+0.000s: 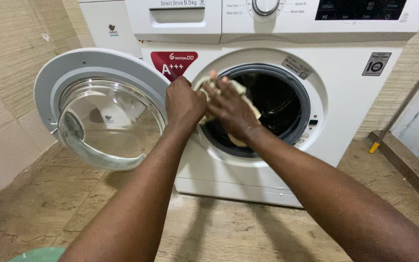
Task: The person wipes the internal and external surfaces of a washing machine drum and door using a cloth that was previously rinsed in a bucket of soapy water.
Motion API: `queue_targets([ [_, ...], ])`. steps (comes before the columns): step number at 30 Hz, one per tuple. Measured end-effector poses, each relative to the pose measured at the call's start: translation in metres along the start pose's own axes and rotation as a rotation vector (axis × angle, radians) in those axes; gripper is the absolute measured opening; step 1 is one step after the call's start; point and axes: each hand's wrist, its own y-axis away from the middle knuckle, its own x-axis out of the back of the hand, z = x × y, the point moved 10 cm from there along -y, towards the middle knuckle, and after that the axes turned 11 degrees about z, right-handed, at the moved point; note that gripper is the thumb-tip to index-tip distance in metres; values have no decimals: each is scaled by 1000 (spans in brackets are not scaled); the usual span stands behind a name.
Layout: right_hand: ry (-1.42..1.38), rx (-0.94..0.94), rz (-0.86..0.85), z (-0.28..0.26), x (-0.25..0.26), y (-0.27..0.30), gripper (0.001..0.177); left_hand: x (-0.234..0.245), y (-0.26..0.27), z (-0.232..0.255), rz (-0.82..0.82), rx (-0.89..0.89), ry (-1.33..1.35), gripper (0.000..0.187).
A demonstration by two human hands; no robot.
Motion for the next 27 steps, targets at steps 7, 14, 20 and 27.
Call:
queue_targets([
  [7, -8, -163, 165, 31, 51, -5, 57, -21, 12, 10, 19, -47, 69, 40],
  [14, 285, -259, 183, 94, 98, 1, 68, -50, 24, 20, 103, -136, 99, 31],
  [20, 268, -312, 171, 136, 147, 36, 94, -50, 31, 39, 196, -227, 35, 30],
  [27, 323, -324, 194, 145, 129, 61, 67, -54, 25, 32, 230, -155, 73, 32],
])
